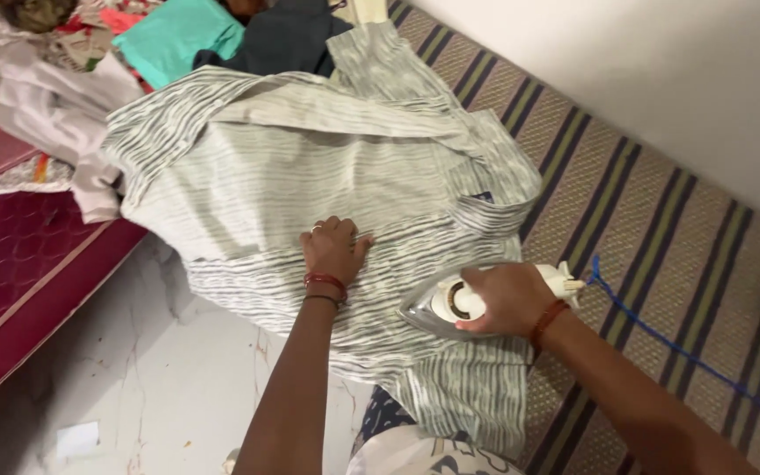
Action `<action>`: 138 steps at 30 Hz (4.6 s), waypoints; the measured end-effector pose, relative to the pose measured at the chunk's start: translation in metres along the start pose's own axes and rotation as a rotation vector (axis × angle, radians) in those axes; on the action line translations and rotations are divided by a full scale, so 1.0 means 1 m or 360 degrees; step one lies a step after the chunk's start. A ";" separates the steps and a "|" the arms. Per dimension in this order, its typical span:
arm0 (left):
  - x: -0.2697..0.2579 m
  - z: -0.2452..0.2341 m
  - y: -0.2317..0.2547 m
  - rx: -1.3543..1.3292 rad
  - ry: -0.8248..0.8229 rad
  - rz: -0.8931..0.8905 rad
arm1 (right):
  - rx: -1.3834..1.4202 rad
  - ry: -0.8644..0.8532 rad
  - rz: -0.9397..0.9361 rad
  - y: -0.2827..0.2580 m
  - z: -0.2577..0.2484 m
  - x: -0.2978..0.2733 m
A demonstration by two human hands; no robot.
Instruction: Ironing a striped shirt on a bed.
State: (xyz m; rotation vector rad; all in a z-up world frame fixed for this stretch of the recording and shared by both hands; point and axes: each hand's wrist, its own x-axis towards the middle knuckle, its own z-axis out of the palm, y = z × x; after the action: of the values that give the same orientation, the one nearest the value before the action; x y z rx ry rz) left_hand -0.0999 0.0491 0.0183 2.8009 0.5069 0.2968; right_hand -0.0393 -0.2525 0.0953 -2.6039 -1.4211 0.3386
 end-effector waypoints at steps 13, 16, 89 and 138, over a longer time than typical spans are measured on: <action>-0.007 0.000 -0.019 -0.0230 0.0102 0.0088 | 0.0036 0.0036 0.0566 0.000 -0.004 0.039; -0.001 -0.002 -0.020 0.0003 -0.0017 0.0076 | 0.0039 -0.0342 0.0600 -0.021 -0.012 0.022; 0.013 -0.014 -0.020 -0.0266 -0.0291 0.0027 | 0.0124 -0.0126 0.1542 -0.031 -0.017 0.075; 0.002 -0.001 -0.016 -0.0115 -0.0211 0.0027 | -0.0084 -0.0684 0.0453 0.009 -0.008 0.021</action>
State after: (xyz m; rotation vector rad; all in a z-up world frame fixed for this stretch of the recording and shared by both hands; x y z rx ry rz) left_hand -0.1033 0.0643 0.0151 2.7329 0.4332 0.1285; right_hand -0.0187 -0.2402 0.0986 -2.9005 -1.1662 0.9590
